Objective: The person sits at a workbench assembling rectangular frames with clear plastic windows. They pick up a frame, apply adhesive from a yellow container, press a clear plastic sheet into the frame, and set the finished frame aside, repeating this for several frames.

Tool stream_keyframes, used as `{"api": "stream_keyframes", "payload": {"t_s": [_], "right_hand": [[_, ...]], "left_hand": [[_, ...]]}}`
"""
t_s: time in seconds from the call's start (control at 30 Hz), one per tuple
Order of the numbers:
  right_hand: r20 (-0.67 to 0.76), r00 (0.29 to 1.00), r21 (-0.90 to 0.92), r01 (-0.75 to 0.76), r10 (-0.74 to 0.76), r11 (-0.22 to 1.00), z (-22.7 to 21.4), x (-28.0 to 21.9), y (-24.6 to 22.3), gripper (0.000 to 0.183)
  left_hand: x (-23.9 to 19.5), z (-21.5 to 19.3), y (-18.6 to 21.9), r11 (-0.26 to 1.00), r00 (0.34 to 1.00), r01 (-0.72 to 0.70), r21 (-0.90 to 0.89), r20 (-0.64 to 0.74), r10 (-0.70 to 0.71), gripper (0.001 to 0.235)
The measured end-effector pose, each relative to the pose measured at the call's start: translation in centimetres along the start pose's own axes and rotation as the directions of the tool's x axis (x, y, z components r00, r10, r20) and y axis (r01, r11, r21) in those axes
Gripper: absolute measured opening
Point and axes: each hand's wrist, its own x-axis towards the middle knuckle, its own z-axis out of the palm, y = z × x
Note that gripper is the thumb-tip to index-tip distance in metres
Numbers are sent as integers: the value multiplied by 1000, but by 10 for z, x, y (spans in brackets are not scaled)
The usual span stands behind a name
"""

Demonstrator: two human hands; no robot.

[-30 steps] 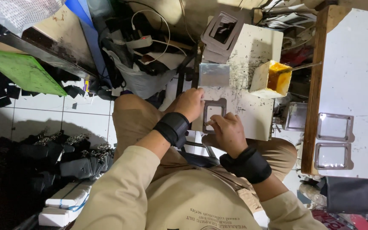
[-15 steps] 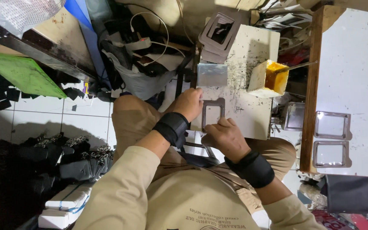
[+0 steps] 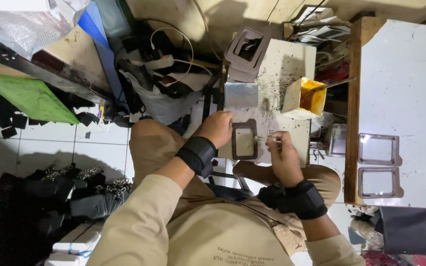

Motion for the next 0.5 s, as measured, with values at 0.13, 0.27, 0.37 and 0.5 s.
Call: {"api": "stream_keyframes", "payload": {"t_s": [0.13,0.27,0.37,0.5], "right_hand": [[11,999,156,-32,31,987,22,4,32,12],[21,999,228,-43,39,973,30,1,29,11],[59,995,352,-97,82,931,30,3,28,13],[81,992,310,-114,94,944,17,7,26,19]], "left_hand": [[-8,-12,13,1000,1000,-4,-2,0,4,13],[-8,-18,17,1000,999,-22,-10,29,23,16],[-3,-25,12,997,999,-36,-71,2,36,17],[11,-39,7,994,990,-85,74,-109,93,26]]}}
